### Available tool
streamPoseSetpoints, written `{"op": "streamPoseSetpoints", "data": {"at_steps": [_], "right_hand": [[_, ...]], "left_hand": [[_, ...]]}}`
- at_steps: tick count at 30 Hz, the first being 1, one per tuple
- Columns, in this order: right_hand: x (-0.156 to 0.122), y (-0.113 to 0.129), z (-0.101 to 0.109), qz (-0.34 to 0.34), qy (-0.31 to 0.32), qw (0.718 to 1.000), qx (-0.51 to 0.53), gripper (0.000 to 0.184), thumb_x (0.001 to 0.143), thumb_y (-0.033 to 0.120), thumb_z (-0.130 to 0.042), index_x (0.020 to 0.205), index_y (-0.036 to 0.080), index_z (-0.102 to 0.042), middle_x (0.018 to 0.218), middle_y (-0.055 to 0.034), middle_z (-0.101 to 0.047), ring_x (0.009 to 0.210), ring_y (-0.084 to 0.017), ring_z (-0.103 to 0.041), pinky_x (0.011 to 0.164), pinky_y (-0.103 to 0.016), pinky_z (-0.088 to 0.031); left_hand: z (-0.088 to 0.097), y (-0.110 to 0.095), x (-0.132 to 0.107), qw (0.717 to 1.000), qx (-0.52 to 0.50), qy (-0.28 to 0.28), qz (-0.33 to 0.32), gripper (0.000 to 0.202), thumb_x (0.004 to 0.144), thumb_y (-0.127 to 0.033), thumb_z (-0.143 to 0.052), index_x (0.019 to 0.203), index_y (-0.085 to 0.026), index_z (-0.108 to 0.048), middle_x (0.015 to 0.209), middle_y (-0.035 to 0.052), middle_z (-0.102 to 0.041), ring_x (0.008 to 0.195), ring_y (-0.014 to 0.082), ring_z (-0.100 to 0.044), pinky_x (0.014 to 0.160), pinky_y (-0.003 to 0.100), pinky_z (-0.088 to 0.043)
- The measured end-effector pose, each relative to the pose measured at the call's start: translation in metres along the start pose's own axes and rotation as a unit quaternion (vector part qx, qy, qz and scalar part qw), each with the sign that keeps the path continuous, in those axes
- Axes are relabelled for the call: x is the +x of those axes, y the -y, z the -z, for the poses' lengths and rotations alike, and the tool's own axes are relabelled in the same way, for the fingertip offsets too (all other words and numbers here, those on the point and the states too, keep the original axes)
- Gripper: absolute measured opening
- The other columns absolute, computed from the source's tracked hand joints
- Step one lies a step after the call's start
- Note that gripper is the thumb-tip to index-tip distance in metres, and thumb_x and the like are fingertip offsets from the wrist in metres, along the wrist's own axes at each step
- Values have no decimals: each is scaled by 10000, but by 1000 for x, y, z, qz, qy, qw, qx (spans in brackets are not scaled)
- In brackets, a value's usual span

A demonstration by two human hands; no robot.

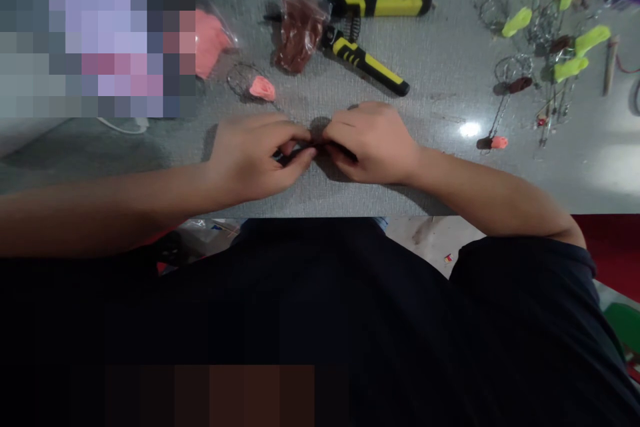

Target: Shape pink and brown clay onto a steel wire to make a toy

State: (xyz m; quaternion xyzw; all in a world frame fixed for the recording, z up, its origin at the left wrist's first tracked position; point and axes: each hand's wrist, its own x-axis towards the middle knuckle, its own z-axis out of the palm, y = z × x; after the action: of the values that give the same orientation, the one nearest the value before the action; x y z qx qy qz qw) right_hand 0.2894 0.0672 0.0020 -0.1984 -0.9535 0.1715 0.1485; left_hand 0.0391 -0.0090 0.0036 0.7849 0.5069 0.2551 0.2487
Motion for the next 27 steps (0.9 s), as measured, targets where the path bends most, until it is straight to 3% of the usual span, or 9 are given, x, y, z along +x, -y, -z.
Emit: {"op": "streamPoseSetpoints", "data": {"at_steps": [4, 10, 20, 27], "right_hand": [[0, -2, 1, 4, 12, 1000, -1, 190, 1057, 334, -560, 1030, 247, -727, 828, -16, -723, 724, -183, -612, 695, -370, -369], [-1, -4, 1, -1, 32, 999, 6, 196, 1071, 353, -568, 1065, 260, -741, 827, -18, -720, 760, -195, -640, 722, -368, -401], [1, -4, -2, 2, 16, 1000, 25, 287, 1131, 399, -526, 996, 254, -732, 815, -5, -700, 744, -178, -622, 725, -373, -377], [1, -4, -3, 4, 18, 1000, 17, 346, 1157, 425, -498, 1005, 244, -750, 821, -10, -706, 765, -179, -637, 749, -376, -401]], "left_hand": [[-1, 0, -1, 1000, 2, -3, 7, 83, 991, -341, -711, 973, -268, -744, 729, 11, -651, 727, 218, -664, 634, 387, -419], [-2, 0, -1, 997, 44, -48, -52, 93, 898, -280, -698, 954, -232, -754, 718, -11, -679, 656, 170, -642, 596, 343, -398], [-1, 2, -1, 996, 23, -37, -75, 127, 883, -228, -664, 954, -227, -770, 711, -6, -680, 642, 174, -638, 592, 344, -403], [-2, 3, 0, 998, 29, -20, -51, 67, 935, -265, -698, 914, -258, -761, 684, -3, -662, 646, 190, -637, 599, 369, -407]]}}
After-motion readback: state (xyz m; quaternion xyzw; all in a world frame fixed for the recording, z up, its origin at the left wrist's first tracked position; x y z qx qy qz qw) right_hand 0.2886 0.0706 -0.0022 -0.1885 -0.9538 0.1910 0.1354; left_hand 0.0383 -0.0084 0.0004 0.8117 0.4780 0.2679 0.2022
